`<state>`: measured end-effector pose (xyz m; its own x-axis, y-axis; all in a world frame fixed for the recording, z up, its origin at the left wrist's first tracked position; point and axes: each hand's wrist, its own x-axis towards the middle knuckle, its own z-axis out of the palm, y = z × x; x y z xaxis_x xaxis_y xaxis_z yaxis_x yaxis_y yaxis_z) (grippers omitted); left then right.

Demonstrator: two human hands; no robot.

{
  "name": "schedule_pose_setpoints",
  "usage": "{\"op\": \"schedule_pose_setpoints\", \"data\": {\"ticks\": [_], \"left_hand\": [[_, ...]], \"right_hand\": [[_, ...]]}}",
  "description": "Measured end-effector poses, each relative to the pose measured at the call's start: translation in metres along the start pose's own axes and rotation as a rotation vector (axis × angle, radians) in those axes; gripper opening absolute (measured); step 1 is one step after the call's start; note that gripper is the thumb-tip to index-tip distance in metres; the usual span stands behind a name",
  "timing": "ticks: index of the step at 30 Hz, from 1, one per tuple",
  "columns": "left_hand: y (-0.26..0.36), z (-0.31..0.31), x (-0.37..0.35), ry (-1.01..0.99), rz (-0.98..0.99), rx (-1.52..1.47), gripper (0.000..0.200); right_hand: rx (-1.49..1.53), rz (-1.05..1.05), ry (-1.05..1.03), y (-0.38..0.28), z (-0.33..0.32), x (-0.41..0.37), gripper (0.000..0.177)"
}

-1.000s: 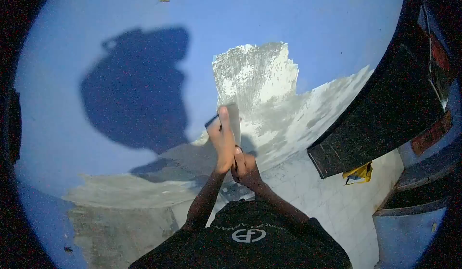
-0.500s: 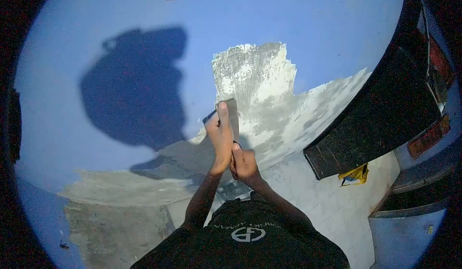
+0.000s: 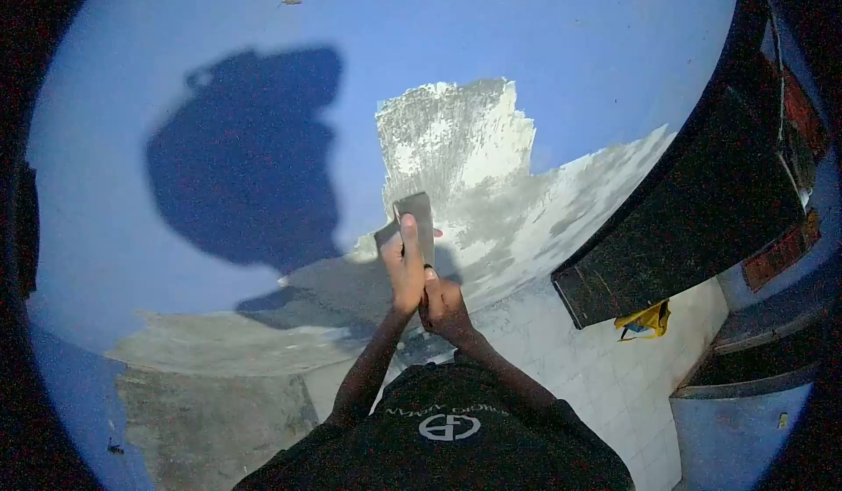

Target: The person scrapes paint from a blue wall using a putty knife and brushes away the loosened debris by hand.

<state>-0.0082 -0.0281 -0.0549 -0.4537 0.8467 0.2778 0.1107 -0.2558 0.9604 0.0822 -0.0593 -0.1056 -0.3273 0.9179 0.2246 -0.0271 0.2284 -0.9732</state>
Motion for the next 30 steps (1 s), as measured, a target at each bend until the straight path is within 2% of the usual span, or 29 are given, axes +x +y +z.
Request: {"op": "schedule_pose_setpoints", "data": {"ticks": [2,4,5,7,8,9,11,12,13,15,17,19,20,22,24,25,26,27,29,30], "left_hand": [[0.039,-0.008,0.013,-0.051,-0.024,0.023,0.061],[0.031,-0.006,0.007,-0.010,0.000,0.016,0.061],[0.026,-0.002,0.014,0.030,0.049,0.003,0.061],[0.009,0.004,0.003,0.020,0.037,-0.057,0.060],[-0.001,0.008,0.000,0.061,0.033,-0.072,0.059],[-0.004,0.011,0.002,0.102,0.031,-0.088,0.059],[0.021,0.002,0.016,0.056,0.105,-0.042,0.059],[0.048,-0.002,0.020,0.001,0.056,-0.034,0.059],[0.061,-0.003,0.020,-0.050,0.003,-0.029,0.059],[0.045,0.005,0.026,-0.006,0.073,-0.047,0.060],[0.026,0.006,0.008,0.016,0.009,-0.025,0.060],[0.032,0.010,0.012,0.044,-0.026,-0.054,0.060],[0.036,0.011,0.019,0.039,0.025,-0.053,0.061],[0.070,0.005,0.035,-0.002,0.085,-0.002,0.061],[0.075,0.009,0.032,0.017,0.081,-0.025,0.061],[0.079,0.010,0.037,0.038,0.098,-0.046,0.061],[0.062,0.009,0.034,0.053,0.266,0.014,0.061],[0.050,0.007,0.025,0.062,0.274,0.010,0.061],[0.037,0.007,0.015,0.055,0.035,-0.055,0.054],[0.050,0.002,0.020,0.024,0.082,-0.006,0.054]], "right_hand": [[0.054,0.056,-0.051,-0.019,-0.003,0.002,0.038],[0.185,0.259,-0.133,-0.040,-0.006,0.011,0.039],[0.180,0.233,-0.132,-0.035,-0.007,0.019,0.039],[-0.296,-0.299,0.045,0.004,-0.001,0.009,0.047],[-0.162,-0.157,-0.009,0.023,-0.004,0.000,0.050],[-0.166,-0.172,-0.015,0.013,-0.005,0.005,0.050],[0.164,0.154,-0.078,-0.032,-0.005,0.012,0.050],[0.252,0.200,-0.085,-0.056,-0.002,0.013,0.051],[0.254,0.208,-0.088,-0.054,-0.001,0.006,0.051],[0.232,0.181,-0.038,-0.046,0.000,0.011,0.051],[0.203,0.204,-0.037,-0.010,-0.005,-0.001,0.050],[-0.155,-0.107,0.012,-0.018,-0.004,0.007,0.051],[0.161,0.108,0.001,-0.025,-0.006,0.008,0.052],[0.228,0.130,-0.032,-0.075,-0.002,0.030,0.053],[0.331,0.156,-0.066,-0.096,-0.003,0.035,0.054],[0.328,0.136,-0.078,-0.092,-0.005,0.036,0.054],[0.244,0.098,-0.085,-0.075,-0.010,0.028,0.055],[0.157,0.067,-0.092,-0.054,-0.011,0.018,0.057],[0.107,0.033,-0.021,-0.034,-0.005,0.017,0.056],[0.144,0.084,-0.046,-0.051,-0.004,0.019,0.057]]}}
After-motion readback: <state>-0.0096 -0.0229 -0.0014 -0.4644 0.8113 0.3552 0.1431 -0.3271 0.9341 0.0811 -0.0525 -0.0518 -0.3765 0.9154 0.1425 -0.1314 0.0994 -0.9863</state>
